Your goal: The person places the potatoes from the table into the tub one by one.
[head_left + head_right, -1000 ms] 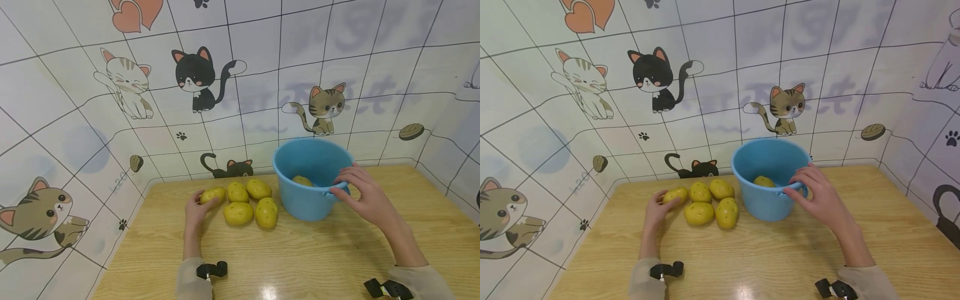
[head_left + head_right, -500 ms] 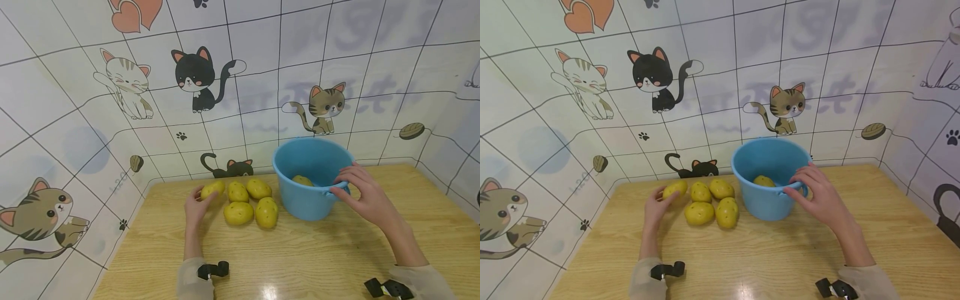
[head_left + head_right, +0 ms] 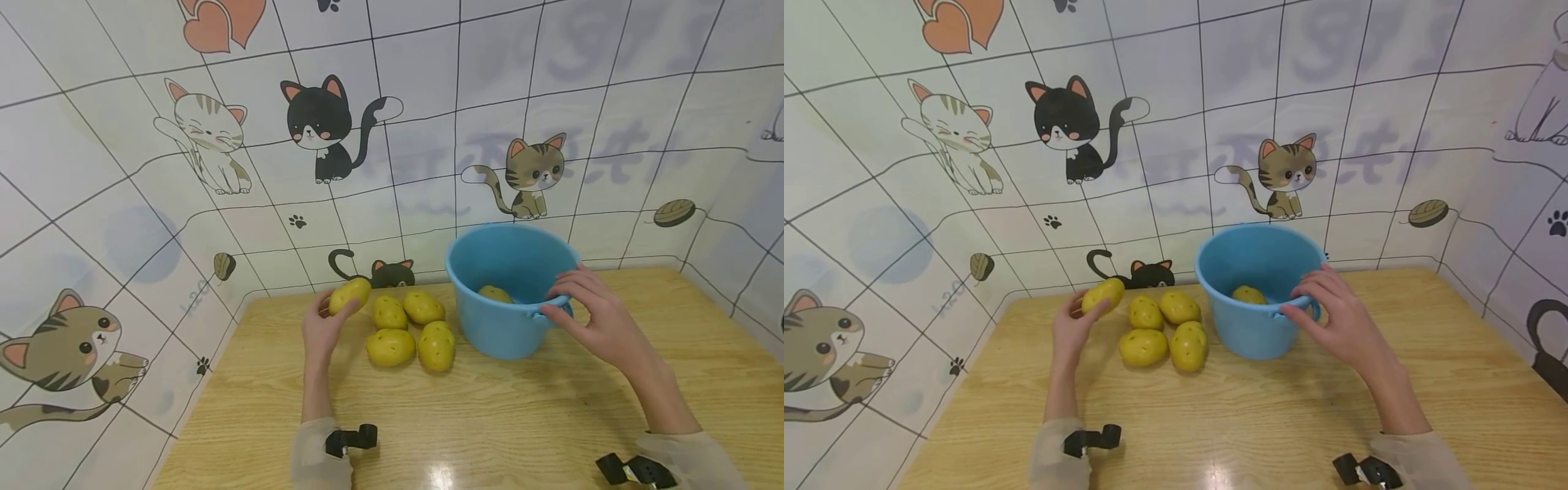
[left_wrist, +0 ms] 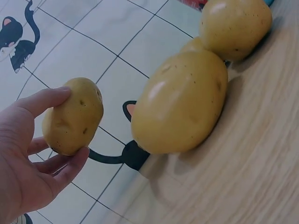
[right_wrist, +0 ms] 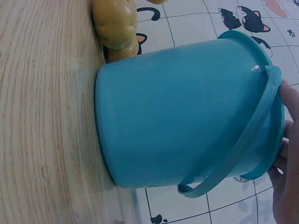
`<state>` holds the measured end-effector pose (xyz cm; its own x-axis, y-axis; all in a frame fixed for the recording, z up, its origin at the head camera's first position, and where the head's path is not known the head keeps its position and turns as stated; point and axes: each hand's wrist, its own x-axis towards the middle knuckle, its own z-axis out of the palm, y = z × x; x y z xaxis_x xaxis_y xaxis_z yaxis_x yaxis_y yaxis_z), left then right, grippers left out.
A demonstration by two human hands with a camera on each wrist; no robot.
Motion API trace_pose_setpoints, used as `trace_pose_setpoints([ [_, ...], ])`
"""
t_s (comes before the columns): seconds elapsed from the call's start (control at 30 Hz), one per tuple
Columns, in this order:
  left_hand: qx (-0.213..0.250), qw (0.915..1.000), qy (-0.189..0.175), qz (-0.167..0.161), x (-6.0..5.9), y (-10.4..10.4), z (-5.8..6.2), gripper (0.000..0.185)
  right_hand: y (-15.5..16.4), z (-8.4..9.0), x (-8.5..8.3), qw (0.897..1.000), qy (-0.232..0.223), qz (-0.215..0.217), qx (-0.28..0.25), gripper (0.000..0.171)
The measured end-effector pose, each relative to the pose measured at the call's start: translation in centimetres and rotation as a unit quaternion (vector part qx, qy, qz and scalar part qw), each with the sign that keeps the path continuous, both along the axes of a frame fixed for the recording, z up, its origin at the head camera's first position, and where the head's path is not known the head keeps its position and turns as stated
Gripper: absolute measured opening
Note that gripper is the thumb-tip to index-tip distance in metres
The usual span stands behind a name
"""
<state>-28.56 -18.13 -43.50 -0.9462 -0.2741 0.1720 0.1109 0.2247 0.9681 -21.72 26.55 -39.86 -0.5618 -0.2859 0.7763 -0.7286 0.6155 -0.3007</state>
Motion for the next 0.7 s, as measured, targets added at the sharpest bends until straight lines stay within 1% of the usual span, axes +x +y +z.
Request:
trace_pose_setpoints([
  [0.23, -0.005, 0.9993, 0.037, -0.008, 0.4, 1.1, 1.6, 0.065, 0.0, 0.1, 0.0, 1.000, 0.000, -0.002, 0.001, 0.019],
  [0.43, 0.004, 0.9984, 0.054, -0.015, 0.9, 2.1, 2.7, 0.064, -0.1, 0.1, 0.1, 1.000, -0.007, -0.007, 0.002, 0.017],
  [0.7, -0.005, 0.9968, 0.076, -0.026, 1.5, 3.6, 4.3, 0.064, -0.1, 0.1, 0.1, 1.000, -0.007, -0.009, 0.004, 0.018],
])
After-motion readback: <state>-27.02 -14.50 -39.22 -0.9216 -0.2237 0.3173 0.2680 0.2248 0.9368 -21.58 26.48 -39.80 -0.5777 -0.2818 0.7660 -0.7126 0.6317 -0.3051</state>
